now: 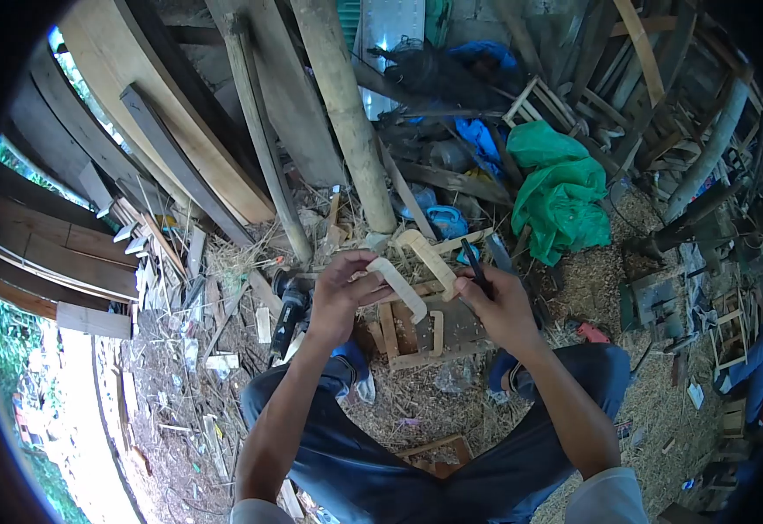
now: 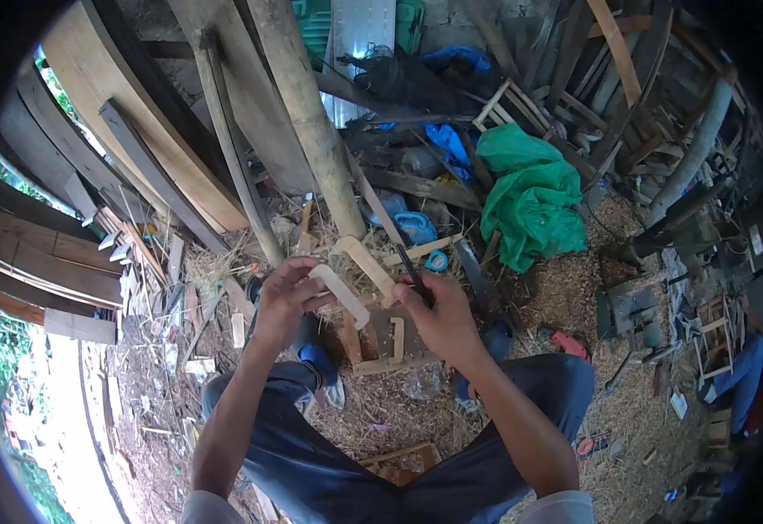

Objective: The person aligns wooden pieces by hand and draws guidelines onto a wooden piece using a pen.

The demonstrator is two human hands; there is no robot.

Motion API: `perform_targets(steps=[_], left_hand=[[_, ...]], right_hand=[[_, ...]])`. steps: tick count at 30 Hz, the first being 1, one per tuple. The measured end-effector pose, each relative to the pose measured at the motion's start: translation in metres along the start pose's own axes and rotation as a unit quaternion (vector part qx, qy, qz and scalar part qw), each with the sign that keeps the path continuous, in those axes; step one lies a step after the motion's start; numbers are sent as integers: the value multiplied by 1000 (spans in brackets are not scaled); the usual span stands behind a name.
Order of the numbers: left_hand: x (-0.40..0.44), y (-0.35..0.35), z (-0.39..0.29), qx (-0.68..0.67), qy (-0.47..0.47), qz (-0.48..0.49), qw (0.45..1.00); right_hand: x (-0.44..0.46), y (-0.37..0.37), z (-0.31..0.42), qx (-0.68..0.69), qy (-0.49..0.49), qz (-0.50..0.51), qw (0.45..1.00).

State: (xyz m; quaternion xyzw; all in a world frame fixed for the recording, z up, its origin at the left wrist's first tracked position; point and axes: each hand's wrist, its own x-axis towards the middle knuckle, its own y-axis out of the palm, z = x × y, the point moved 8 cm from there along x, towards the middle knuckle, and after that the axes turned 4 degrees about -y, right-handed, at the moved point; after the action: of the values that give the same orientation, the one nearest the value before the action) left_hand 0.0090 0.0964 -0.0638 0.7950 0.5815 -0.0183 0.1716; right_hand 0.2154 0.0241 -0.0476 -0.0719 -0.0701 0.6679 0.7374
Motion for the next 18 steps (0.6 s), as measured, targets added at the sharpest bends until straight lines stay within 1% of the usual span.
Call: perform_targets(steps=[1, 3, 5, 9, 11, 16, 18], left_hand=[[-6, 8, -11, -14, 7, 5, 1000], [-14, 18, -26, -31, 17, 12, 999], [-19, 31, -36, -3, 28, 63, 998], [-21, 36, -43, -30, 40, 58, 997], [-23, 38, -51, -43, 74, 59, 995], [-19, 40, -55, -42, 95, 80, 991], [-20, 41, -55, -39, 97, 87, 991]], right_hand=[[-2, -3, 7, -4, -2, -2, 1000], [-6, -8, 14, 35, 25, -19, 999], [-8, -10, 24, 47, 22, -25, 998], [-7, -6, 34, 101, 10, -26, 994], [-9, -7, 38, 89, 8, -24, 996], [-7, -10, 47, 76, -8, -33, 997], [-6, -13, 47, 51, -10, -31, 998]])
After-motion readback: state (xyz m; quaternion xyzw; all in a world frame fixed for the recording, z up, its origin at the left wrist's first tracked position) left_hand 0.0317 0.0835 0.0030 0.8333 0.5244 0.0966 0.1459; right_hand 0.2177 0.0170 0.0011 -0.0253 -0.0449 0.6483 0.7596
